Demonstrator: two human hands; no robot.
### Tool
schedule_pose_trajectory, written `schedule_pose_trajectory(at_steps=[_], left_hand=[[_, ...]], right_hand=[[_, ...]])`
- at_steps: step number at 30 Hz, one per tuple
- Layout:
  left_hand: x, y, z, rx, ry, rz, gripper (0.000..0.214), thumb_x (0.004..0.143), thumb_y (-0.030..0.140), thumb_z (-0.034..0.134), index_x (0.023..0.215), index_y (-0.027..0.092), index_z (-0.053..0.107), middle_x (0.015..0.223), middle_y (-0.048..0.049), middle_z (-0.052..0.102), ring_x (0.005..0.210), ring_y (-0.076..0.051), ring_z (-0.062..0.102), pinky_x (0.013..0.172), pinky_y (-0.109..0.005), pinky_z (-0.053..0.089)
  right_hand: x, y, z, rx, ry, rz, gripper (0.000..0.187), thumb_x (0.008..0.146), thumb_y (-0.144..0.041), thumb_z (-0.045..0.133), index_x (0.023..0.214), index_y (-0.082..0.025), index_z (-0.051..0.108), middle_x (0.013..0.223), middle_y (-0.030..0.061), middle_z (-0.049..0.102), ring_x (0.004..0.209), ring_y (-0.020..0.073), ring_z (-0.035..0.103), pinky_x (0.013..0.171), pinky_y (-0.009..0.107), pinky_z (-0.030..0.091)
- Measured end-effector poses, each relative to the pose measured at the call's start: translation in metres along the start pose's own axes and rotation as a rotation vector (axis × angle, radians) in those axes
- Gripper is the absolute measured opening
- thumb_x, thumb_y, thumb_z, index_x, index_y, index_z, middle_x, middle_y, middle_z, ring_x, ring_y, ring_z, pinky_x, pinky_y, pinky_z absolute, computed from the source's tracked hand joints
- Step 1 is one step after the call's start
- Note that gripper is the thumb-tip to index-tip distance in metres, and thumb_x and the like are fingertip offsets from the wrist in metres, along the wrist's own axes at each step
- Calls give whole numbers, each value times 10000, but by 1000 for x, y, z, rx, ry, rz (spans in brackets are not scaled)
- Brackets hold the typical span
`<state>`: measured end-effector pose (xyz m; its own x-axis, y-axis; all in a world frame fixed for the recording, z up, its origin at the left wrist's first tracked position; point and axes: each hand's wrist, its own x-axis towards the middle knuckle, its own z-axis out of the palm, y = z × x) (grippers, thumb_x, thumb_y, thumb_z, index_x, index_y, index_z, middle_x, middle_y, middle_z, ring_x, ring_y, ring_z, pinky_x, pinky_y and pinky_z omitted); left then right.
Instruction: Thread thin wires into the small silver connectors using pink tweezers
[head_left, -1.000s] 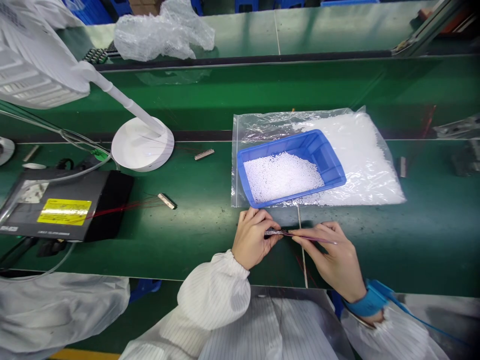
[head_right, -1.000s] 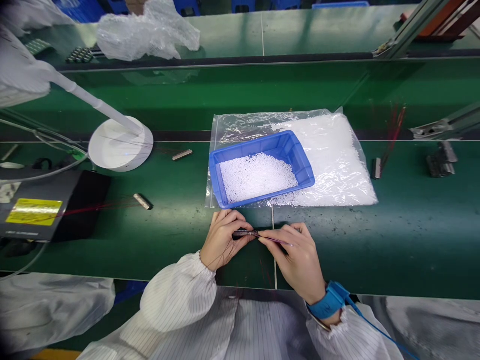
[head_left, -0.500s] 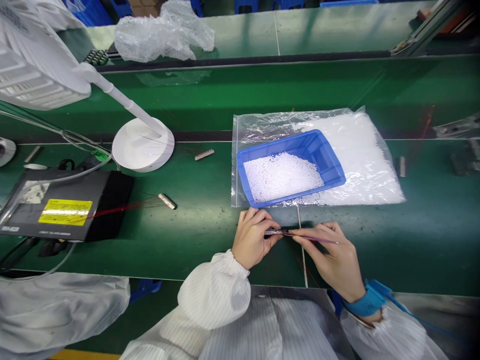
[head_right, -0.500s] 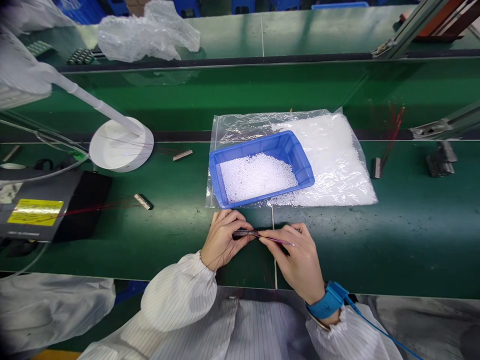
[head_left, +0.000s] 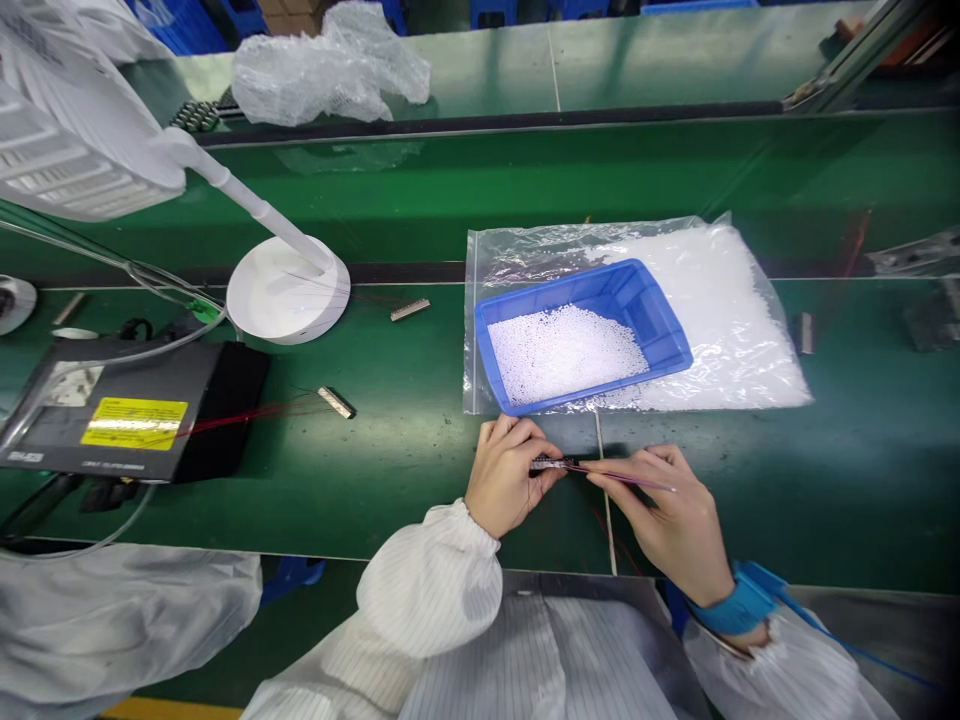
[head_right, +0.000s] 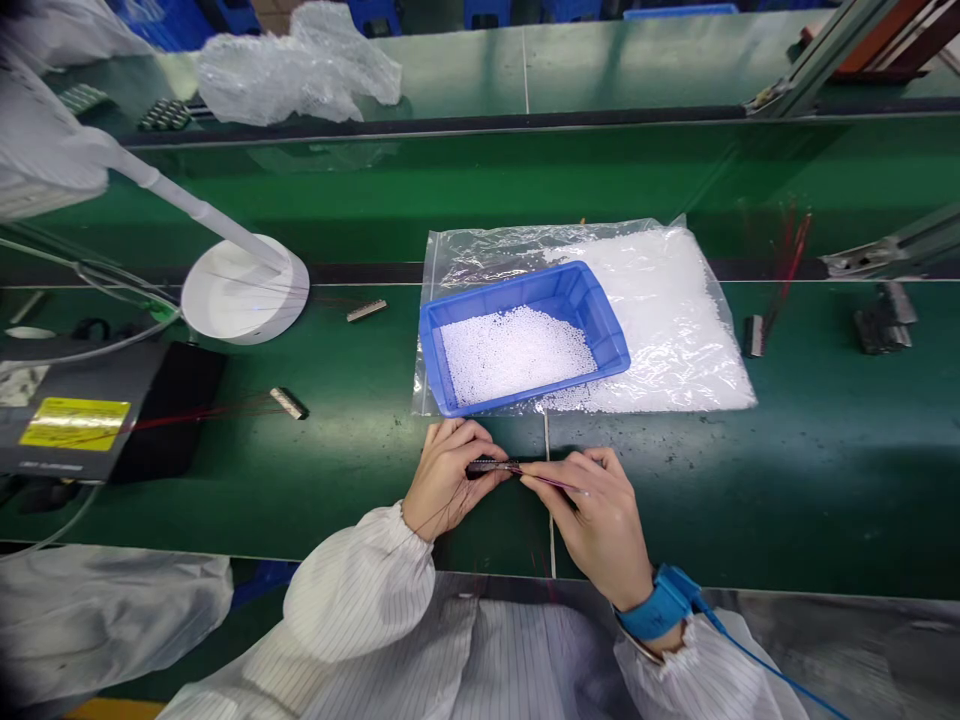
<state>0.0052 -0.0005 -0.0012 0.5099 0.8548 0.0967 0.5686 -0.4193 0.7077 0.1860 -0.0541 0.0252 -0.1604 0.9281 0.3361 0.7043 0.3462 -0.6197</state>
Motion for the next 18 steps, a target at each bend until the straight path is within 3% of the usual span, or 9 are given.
schedule_pose_trajectory(at_steps=[18], left_hand=[[0,1,0,1,5,-3,158,821,358,658,847,203,665,830,-17,621,872,-188,511,744,-343,332]], right_hand=[[4,-2,4,-51,26,0,179,842,-136,611,996,-219,643,774,-7,699,614,108,544,665,333,373]])
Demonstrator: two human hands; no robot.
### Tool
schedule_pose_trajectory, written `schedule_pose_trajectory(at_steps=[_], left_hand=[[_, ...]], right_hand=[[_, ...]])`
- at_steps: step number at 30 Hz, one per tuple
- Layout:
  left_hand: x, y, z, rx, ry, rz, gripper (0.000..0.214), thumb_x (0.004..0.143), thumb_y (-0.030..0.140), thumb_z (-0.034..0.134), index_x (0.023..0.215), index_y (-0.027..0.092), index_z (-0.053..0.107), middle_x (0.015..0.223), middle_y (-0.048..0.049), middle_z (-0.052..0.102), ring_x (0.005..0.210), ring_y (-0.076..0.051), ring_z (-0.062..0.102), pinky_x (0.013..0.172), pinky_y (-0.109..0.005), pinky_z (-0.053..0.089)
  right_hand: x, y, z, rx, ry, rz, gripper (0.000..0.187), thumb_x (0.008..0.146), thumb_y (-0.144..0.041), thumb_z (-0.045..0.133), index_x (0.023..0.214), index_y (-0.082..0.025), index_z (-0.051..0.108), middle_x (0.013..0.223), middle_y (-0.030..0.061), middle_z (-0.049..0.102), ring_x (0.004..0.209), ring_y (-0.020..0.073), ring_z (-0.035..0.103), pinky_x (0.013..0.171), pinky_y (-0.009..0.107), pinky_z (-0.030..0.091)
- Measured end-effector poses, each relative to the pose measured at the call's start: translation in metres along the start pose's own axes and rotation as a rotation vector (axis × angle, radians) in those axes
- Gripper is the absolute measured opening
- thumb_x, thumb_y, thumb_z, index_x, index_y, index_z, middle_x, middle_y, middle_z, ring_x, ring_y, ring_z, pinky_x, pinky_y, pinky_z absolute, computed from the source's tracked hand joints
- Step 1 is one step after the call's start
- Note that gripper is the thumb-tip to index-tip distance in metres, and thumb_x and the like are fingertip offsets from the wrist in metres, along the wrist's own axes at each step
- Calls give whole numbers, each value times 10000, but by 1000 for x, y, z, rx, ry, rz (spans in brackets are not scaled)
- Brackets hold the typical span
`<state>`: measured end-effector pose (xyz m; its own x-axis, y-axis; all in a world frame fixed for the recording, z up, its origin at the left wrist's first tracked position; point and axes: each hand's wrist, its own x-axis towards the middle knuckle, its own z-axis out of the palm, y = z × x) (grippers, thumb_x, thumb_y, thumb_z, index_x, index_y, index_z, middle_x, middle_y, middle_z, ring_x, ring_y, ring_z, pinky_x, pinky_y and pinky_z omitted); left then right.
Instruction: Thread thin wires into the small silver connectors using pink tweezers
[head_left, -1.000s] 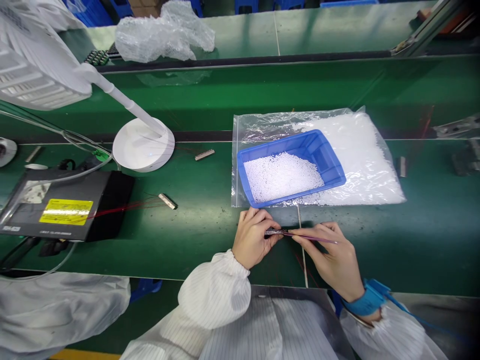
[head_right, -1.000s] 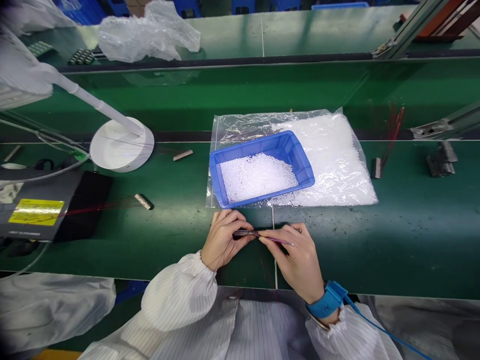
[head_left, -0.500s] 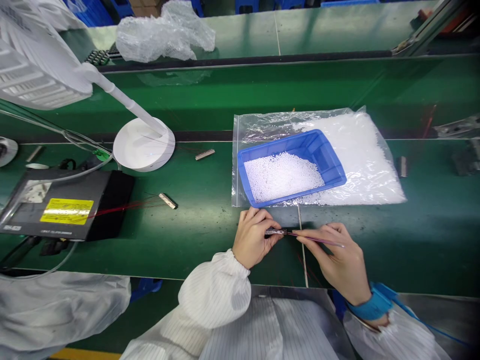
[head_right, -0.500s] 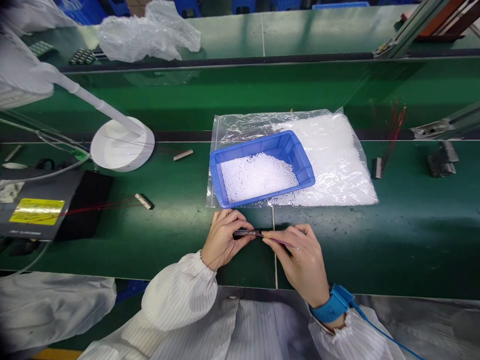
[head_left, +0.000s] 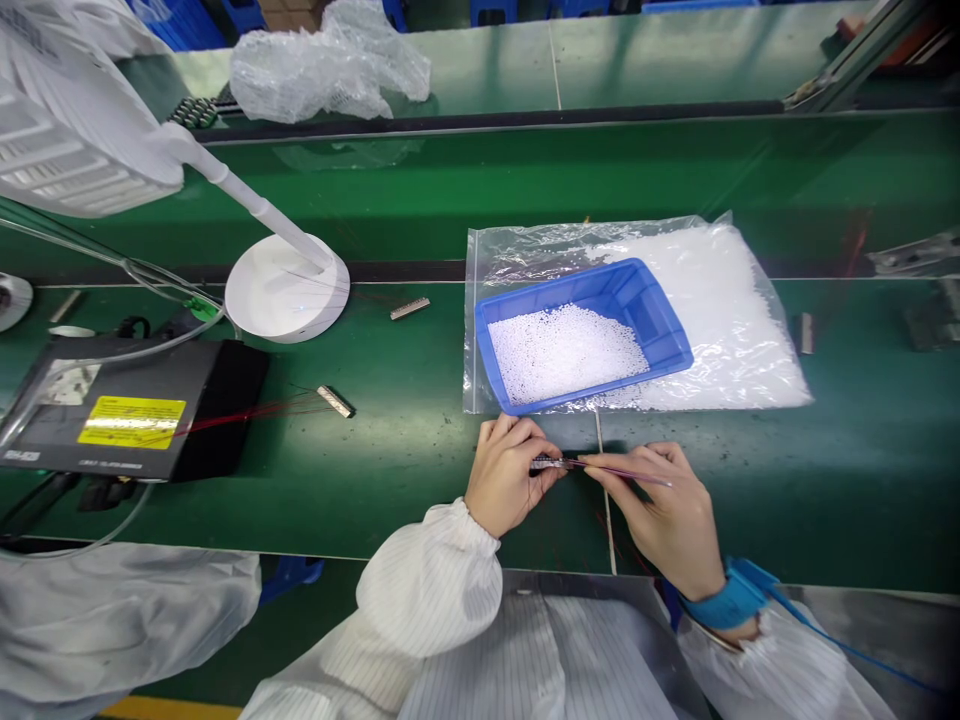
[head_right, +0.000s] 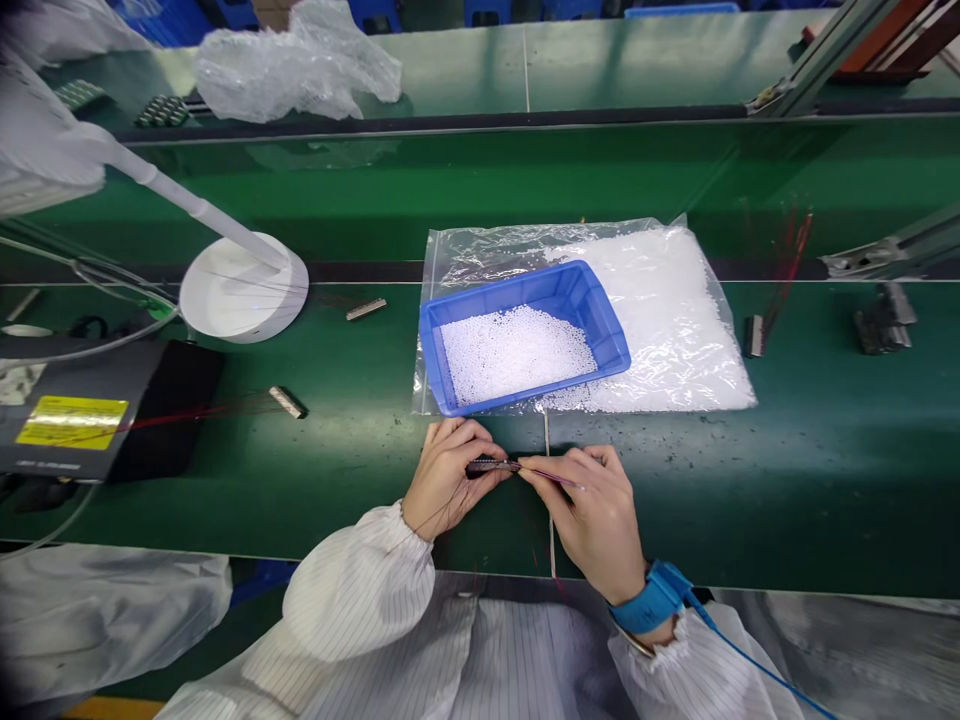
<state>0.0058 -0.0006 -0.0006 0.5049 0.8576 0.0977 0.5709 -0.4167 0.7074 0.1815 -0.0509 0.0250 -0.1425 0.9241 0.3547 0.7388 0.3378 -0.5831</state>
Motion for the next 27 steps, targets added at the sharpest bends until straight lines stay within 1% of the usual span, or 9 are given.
schedule_pose_trajectory(at_steps=[10,15,23,27], left_hand=[[0,-1,2,4,18,5,173,832,375,641,845,204,662,824,-16,622,867,-186,513,740,-343,338],[0,-1,2,4,14,7,165,822,367,655,834,203,665,822,-13,623,860,-184,513,744,-342,339],[0,1,-1,10,-19,-11,181,829,385,643,848,206,668,834,-20,621,873,-191,507,753,-346,338],[0,0,0,15,-14,-9,168,831,371,644,852,206,666,833,-17,618,875,-189,509,754,-346,338]], right_hand=[[-1,-3,-4,-16,-23,3,188,854,-160,597,1024,-230,634,880,19,724,674,136,596,683,353,377],[-1,-1,-7,-17,-18,13,177,851,-163,598,1007,-233,645,838,1,719,654,133,592,679,347,382],[0,0,-11,-51,-22,33,133,853,-195,597,972,-219,654,806,5,713,637,133,587,678,341,385],[0,0,-9,-31,2,31,145,844,-182,606,976,-225,648,831,5,713,633,134,583,674,344,390]])
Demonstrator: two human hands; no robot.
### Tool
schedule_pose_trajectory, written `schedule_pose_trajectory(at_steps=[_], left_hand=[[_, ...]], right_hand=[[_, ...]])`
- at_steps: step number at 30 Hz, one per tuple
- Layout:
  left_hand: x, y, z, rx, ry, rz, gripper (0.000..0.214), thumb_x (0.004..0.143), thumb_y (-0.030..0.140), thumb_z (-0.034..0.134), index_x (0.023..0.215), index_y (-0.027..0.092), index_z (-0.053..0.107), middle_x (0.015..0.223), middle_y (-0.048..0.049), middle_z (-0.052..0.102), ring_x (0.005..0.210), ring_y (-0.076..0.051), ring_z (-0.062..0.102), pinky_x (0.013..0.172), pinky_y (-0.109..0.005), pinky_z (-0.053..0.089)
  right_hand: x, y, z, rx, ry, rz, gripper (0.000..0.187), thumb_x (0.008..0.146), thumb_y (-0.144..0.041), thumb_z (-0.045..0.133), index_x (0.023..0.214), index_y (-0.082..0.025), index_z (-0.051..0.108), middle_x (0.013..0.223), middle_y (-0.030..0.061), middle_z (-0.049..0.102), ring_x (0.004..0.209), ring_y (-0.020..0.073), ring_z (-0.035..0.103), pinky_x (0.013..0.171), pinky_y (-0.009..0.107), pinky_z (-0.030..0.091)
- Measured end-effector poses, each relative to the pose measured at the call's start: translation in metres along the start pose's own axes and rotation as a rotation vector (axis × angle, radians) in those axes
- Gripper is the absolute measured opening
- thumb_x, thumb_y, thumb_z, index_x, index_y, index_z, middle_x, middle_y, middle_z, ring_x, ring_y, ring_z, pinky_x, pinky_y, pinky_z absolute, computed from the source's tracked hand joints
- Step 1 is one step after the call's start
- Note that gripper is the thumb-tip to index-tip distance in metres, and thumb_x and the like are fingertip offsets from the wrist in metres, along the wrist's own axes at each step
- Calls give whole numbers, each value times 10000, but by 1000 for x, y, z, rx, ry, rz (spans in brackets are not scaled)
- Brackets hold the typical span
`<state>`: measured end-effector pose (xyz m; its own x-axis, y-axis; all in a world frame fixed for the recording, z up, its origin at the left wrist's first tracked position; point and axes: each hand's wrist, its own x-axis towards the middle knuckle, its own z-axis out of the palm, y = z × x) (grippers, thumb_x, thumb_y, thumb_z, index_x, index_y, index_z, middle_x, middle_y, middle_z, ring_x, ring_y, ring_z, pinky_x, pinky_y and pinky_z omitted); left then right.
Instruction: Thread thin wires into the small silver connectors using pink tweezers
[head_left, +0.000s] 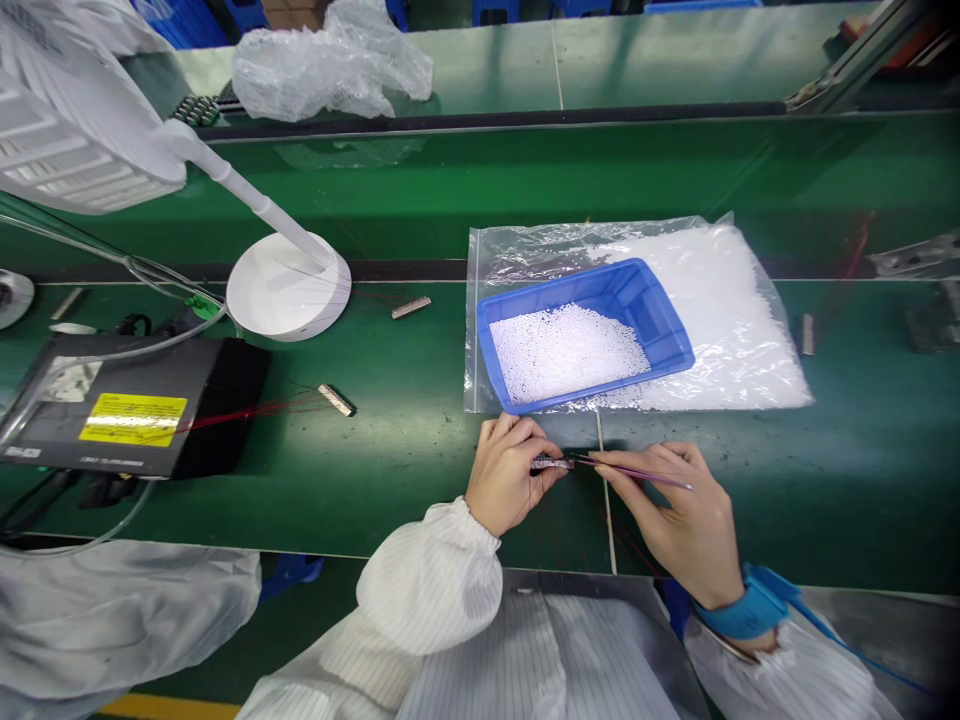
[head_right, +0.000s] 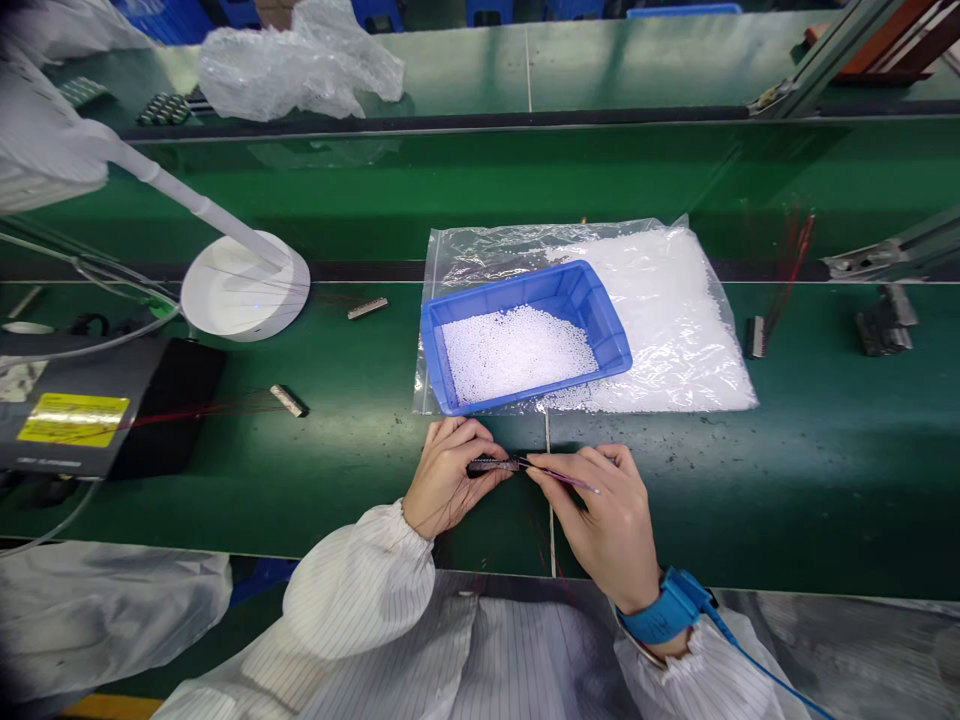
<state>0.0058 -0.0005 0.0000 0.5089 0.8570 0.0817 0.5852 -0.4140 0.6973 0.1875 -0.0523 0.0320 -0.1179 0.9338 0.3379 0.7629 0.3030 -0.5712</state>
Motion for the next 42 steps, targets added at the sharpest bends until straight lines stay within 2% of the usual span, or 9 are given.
schedule_pose_trajectory(at_steps=[7,13,30,38,42], left_hand=[[0,0,0,3,-9,-4,172,831,375,643,861,208,666,837,-22,620,882,-194,513,745,-348,340],[0,-1,1,-2,1,-2,169,840,371,632,860,207,667,839,-22,624,874,-190,511,750,-347,341],[0,0,0,1,-1,-4,155,828,362,649,856,210,667,838,-17,621,883,-190,515,753,-346,339],[0,1,-2,-6,-6,0,162,822,363,656,851,204,670,822,-18,616,878,-193,511,743,-344,335],[0,0,-1,-1,-5,-4,168,830,373,645,853,208,666,832,-17,621,874,-190,514,747,-346,340]], right_hand=[[-2,0,0,28,-21,-7,172,857,-176,584,1003,-241,648,796,5,705,625,139,576,661,348,393],[-4,1,3,59,-40,-33,247,845,-138,598,1064,-251,619,894,9,721,673,146,592,673,355,403],[-3,-1,4,55,-38,-30,216,846,-147,598,1036,-243,634,900,15,724,681,142,603,673,352,397],[1,-2,-10,-28,47,18,173,829,-172,623,984,-246,645,797,-5,699,612,137,559,662,345,399],[5,-1,-3,14,-10,-14,157,851,-181,594,982,-252,645,762,-14,694,602,135,552,648,341,405]])
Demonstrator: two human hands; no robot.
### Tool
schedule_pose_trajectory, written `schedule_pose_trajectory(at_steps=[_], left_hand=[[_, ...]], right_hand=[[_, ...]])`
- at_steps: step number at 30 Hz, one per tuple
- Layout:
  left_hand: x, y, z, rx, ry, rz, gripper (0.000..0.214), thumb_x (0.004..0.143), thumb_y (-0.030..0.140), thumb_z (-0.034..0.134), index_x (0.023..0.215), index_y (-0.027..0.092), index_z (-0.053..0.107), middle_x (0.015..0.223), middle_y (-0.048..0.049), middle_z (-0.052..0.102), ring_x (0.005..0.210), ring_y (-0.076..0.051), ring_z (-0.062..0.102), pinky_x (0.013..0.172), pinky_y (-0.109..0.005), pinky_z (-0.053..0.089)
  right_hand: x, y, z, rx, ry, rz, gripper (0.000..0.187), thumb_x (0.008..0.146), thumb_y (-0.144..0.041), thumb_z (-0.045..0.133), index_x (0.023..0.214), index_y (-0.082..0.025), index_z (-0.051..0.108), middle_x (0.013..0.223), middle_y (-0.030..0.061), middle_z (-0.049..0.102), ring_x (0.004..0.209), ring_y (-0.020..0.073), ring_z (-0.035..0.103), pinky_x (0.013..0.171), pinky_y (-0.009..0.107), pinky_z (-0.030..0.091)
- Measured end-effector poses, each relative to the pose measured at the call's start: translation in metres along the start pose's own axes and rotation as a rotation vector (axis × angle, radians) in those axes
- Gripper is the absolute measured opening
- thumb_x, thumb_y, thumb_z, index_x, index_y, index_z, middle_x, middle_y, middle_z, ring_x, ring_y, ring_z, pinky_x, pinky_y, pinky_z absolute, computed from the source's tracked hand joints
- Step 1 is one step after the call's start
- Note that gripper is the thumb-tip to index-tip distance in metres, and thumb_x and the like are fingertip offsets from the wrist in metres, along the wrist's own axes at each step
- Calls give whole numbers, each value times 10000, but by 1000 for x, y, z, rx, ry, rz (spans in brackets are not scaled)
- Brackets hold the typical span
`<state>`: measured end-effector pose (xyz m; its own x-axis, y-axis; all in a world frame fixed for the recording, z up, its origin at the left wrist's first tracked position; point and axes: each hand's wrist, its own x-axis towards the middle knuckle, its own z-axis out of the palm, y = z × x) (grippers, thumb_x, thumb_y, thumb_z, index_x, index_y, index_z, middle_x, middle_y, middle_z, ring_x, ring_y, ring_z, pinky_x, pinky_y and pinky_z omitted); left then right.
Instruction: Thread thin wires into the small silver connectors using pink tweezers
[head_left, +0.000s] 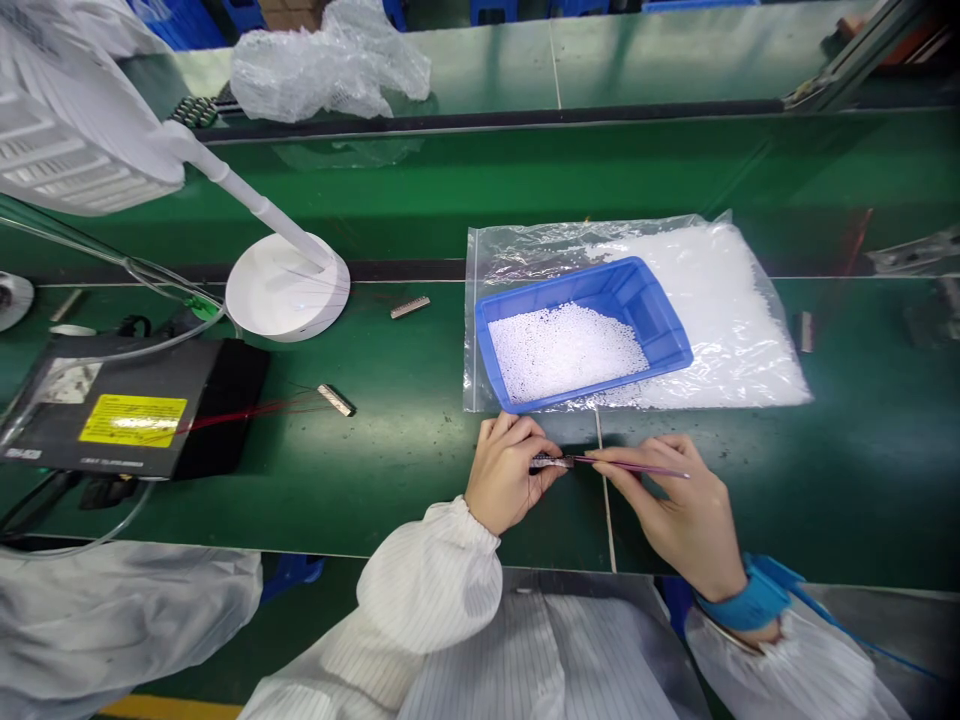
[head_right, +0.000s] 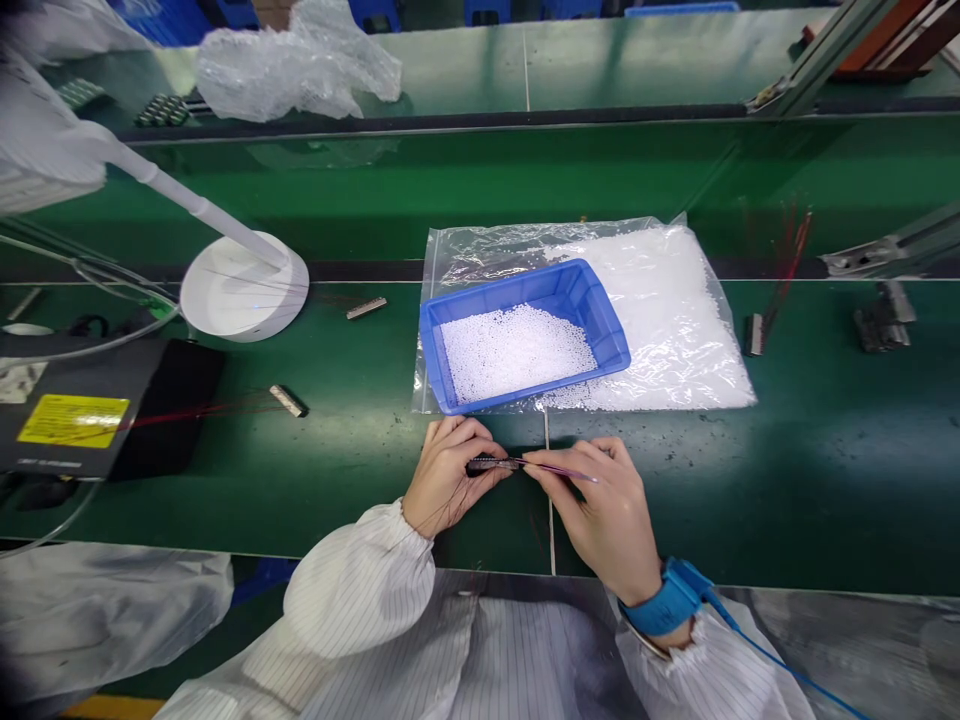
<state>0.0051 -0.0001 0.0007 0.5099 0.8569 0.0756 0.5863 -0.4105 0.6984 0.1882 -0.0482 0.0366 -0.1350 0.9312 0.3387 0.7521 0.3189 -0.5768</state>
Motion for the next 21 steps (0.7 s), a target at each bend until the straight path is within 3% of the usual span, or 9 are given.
schedule_pose_trajectory(at_steps=[21], left_hand=[[0,-2,3,-7,1,0,188,847,393,616,851,213,669,845,-23,628,892,-192,513,759,-349,341]], right_hand=[[-2,-2,12,48,-35,-23,179,836,-139,611,992,-224,636,856,-9,721,648,119,574,669,341,386]])
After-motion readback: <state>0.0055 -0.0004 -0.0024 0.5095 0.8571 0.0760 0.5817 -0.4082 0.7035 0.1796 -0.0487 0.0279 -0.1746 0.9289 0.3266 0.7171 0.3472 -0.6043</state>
